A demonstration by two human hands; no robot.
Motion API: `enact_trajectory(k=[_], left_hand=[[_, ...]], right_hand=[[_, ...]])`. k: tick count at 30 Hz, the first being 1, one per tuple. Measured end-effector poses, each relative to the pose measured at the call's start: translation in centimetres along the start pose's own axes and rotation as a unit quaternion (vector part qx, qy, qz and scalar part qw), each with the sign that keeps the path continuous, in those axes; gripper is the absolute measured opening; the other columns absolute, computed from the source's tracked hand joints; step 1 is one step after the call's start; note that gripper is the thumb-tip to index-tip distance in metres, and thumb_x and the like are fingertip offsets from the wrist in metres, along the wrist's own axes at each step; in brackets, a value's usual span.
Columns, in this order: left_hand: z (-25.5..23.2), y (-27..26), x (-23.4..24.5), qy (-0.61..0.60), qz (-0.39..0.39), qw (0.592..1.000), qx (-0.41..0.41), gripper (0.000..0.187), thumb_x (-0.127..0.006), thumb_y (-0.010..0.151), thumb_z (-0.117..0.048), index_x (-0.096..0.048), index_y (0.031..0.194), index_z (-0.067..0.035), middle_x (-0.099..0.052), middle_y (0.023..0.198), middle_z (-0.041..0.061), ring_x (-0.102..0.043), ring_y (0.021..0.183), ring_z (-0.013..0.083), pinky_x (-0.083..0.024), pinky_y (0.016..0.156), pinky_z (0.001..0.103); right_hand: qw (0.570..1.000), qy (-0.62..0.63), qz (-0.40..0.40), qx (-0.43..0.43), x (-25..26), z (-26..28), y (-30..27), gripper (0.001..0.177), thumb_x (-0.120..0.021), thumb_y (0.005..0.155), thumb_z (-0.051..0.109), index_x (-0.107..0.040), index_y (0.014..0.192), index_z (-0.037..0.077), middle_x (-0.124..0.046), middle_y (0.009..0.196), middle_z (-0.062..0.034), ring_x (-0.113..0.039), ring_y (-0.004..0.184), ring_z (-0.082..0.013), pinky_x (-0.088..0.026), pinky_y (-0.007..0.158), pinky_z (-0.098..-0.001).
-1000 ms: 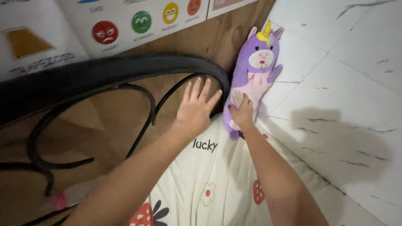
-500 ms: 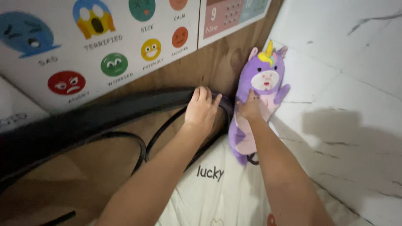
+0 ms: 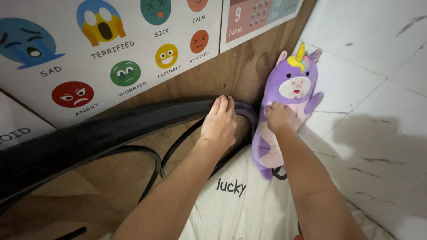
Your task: The person clears stuffed toys and baby bottles from a bed, then uses a handheld vacuum to clean the mattress surface. The person moves items to the floor and a nearby table, plugs in the vacuum, and vacuums the bed sheet.
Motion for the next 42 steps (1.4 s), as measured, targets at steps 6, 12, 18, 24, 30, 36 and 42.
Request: enact_trajectory(k=[6,12,18,24,30,36,42], left_hand=[[0.1,-0.2,1.1,-0.033,0.022,0.999,0.004,0.077,-0.068,0.078,-0.051,-0.060,0.137,-0.001,-0.042,0.153,0.022,-0.032,0.140,0.0413,-0.021,0.117,0.047],[0.0,0.5,0.8,-0.067,0.016,0.998,0.010,0.068,-0.069,0.082,-0.046,-0.064,0.136,-0.004,-0.049,0.148,0.021,-0.035,0.139,0.0413,-0.023,0.120,0.048],[-0.2,0.8,0.0,-0.011,-0.014,1.000,0.003,0.073,-0.070,0.079,-0.050,-0.064,0.132,0.000,-0.048,0.147,0.022,-0.037,0.135,0.0409,-0.024,0.117,0.047],[-0.2,1.0,0.6,-0.103,-0.001,0.994,0.022,0.088,-0.072,0.079,-0.053,-0.045,0.151,-0.010,-0.049,0.147,0.023,-0.038,0.139,0.0402,-0.024,0.119,0.048],[-2.3,1.5,1.8,-0.605,-0.099,0.757,0.225,0.138,-0.092,0.056,-0.055,-0.008,0.159,-0.018,-0.042,0.147,0.029,-0.044,0.130,0.0485,-0.039,0.107,0.051],[-4.3,-8.3,-3.3,-0.533,0.122,0.792,0.271,0.090,-0.089,0.059,-0.042,-0.053,0.137,-0.016,-0.073,0.113,0.019,-0.071,0.107,0.0378,-0.057,0.093,0.048],[-3.3,-27.9,-3.8,-0.510,0.179,0.810,0.228,0.096,-0.090,0.062,-0.044,-0.047,0.143,-0.013,-0.074,0.103,0.020,-0.072,0.097,0.0378,-0.057,0.087,0.049]], right_hand=[[0.998,0.068,-0.011,-0.009,-1.5,0.3,-0.7,0.031,-0.059,0.090,0.017,-0.066,0.120,0.010,-0.062,0.124,-0.0126,-0.058,0.122,-0.0341,-0.044,0.109,-0.0507],[0.989,0.140,-0.029,-0.024,-2.6,0.4,-0.3,0.054,-0.068,0.081,0.016,-0.063,0.135,0.013,-0.059,0.128,-0.0188,-0.055,0.120,-0.0401,-0.041,0.100,-0.0555],[0.981,0.169,-0.058,-0.078,-4.9,0.0,-1.0,0.030,-0.063,0.090,0.007,-0.071,0.119,0.009,-0.066,0.121,-0.0205,-0.064,0.113,-0.0410,-0.052,0.097,-0.0512],[0.865,0.483,-0.065,-0.119,2.7,1.2,-6.9,0.027,-0.075,0.086,0.009,-0.074,0.112,0.004,-0.070,0.096,-0.0123,-0.063,0.087,-0.0257,-0.051,0.078,-0.0397],[0.618,0.776,0.076,-0.105,9.8,5.8,-16.9,0.019,-0.069,0.090,-0.004,-0.072,0.108,0.002,-0.068,0.095,-0.0008,-0.061,0.086,-0.0102,-0.051,0.077,-0.0259],[0.488,0.848,0.205,0.023,15.8,15.8,-24.0,0.032,-0.070,0.084,-0.010,-0.067,0.114,0.001,-0.067,0.109,-0.0001,-0.065,0.098,-0.0103,-0.055,0.089,-0.0280],[0.566,0.779,0.224,0.150,22.9,18.2,-21.5,0.024,-0.066,0.099,0.005,-0.065,0.123,0.003,-0.070,0.107,-0.0020,-0.068,0.096,-0.0097,-0.056,0.087,-0.0262]])
Point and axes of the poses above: each hand's wrist, its own y-axis towards the middle knuckle, its own x-axis out of the back of the hand, z = x × y, the point moved 1 cm from there along y, towards the middle knuckle
